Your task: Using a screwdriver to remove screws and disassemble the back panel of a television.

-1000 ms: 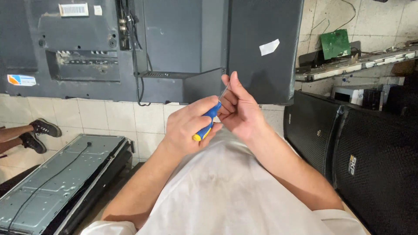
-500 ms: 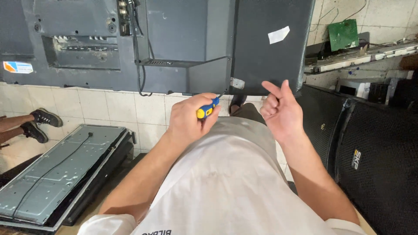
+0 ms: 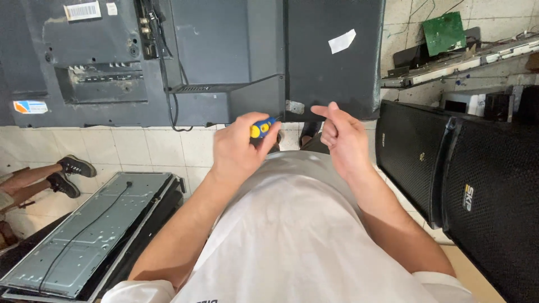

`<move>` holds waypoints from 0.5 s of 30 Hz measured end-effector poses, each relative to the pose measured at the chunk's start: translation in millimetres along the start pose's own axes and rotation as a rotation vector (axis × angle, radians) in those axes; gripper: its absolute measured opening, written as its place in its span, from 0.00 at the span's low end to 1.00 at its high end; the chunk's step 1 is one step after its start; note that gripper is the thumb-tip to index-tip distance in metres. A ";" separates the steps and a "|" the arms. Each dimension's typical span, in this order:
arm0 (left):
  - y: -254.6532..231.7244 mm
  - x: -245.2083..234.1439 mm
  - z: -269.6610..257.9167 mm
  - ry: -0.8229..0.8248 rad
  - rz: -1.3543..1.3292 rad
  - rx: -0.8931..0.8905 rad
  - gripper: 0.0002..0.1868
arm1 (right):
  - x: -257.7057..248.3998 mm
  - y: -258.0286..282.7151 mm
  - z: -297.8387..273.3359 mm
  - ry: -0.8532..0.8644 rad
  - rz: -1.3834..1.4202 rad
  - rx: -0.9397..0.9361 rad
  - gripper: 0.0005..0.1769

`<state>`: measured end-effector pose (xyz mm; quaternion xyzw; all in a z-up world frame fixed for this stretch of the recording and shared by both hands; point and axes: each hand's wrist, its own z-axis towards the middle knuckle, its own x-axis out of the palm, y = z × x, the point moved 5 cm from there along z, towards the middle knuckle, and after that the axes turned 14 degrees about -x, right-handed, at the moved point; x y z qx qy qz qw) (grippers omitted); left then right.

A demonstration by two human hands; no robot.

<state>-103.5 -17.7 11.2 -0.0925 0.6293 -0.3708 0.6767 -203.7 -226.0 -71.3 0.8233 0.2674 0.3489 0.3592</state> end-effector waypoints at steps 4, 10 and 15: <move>-18.2 -24.0 18.0 -0.094 0.245 -0.012 0.22 | 4.8 -5.8 16.9 0.054 -0.097 -0.121 0.24; -52.6 -30.9 39.8 0.469 0.429 0.104 0.04 | 46.6 19.3 20.3 0.420 -0.712 -0.397 0.18; -76.0 -23.7 49.2 0.478 0.660 0.418 0.03 | 57.1 8.2 51.3 0.774 -1.036 -0.748 0.06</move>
